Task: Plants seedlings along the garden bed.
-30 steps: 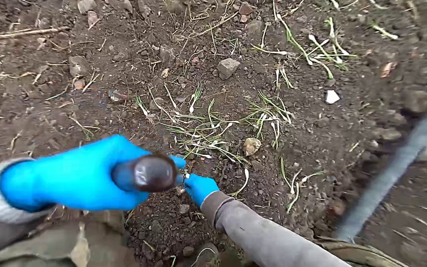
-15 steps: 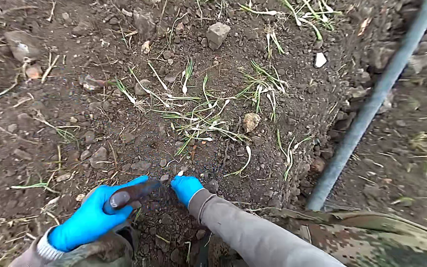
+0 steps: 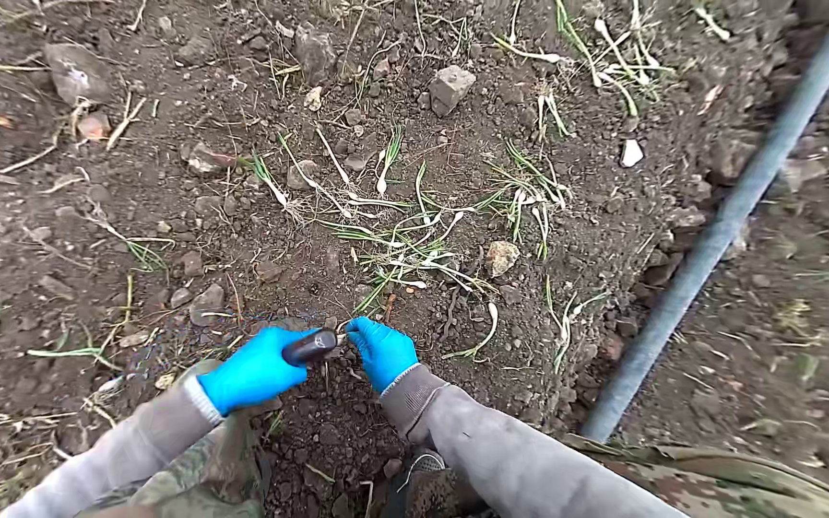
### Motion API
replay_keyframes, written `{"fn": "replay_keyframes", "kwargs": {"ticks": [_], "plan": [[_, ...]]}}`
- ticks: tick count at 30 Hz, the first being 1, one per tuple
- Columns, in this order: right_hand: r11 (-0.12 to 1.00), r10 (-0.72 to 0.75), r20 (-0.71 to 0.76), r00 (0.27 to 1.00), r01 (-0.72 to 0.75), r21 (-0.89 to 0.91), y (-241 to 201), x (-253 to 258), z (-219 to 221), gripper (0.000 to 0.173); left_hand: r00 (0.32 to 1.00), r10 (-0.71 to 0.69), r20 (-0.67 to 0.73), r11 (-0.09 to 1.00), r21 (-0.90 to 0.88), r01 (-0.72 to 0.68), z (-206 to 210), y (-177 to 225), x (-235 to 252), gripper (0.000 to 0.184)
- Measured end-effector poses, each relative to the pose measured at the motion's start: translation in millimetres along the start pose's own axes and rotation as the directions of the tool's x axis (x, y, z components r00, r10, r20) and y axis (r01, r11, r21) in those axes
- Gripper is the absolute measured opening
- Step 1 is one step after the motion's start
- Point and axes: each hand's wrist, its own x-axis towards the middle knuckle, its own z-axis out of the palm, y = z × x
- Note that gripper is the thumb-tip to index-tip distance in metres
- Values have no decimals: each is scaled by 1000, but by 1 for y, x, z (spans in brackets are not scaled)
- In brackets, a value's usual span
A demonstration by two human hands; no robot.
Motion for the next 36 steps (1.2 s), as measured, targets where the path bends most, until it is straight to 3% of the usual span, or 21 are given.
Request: {"fn": "replay_keyframes", "kwargs": {"ticks": [3, 5, 8, 10, 12, 14, 18, 20, 22, 25, 28, 30, 33, 34, 36], "plan": [[999, -44, -24, 999, 43, -26, -11, 15, 25, 28, 998, -54, -23, 993, -105, 52, 11, -17, -1, 26], [995, -47, 75, 996, 53, -87, -14, 31, 60, 28, 996, -37, -83, 986, -162, 23, 4, -20, -22, 2], [969, -137, 204, 969, 174, -176, -17, 41, 84, 31, 984, 29, -176, 974, -217, -67, -6, -32, -49, 4], [952, -217, 97, 971, 233, -199, -11, 36, 79, 34, 976, 13, -216, 950, -303, -79, 4, -51, -49, 5], [968, -147, -97, 984, 122, -221, -1, 38, 65, 32, 977, -35, -212, 909, -413, -58, 13, -74, -43, 7], [961, 28, -115, 993, -59, -271, 5, 53, 44, 35, 962, -35, -270, 893, -440, -91, 3, -79, -49, 29], [904, 53, -26, 998, -60, -424, 16, 64, 34, 26, 829, 173, -532, 858, -332, -392, -19, -73, -86, 36], [915, 62, -26, 998, -68, -398, 11, 63, 30, 27, 765, 69, -640, 853, -359, -378, -14, -74, -84, 24], [946, 85, -50, 995, -97, -310, -1, 59, 26, 27, 792, -85, -605, 867, -436, -241, -14, -79, -75, 7], [973, 51, 16, 999, -46, -227, -23, 55, 21, 30, 852, -127, -507, 867, -474, -153, -40, -74, -79, 7], [977, -2, 53, 999, 14, -214, -33, 57, 25, 34, 847, -19, -532, 843, -463, -272, -66, -51, -95, 11], [983, -8, 61, 998, 19, -184, -39, 59, 27, 33, 836, 61, -545, 868, -385, -314, -73, -36, -97, 26], [982, -76, 38, 996, 81, -170, -58, 55, 23, 31, 902, -53, -429, 955, -284, -79, -65, -28, -66, 14], [977, -108, 38, 993, 114, -182, -67, 55, 20, 32, 915, -122, -385, 945, -327, -11, -58, -34, -53, 5], [953, -180, 71, 981, 192, -236, -87, 63, 19, 33, 920, -183, -346, 894, -448, 10, -53, -50, -45, 14]]}}
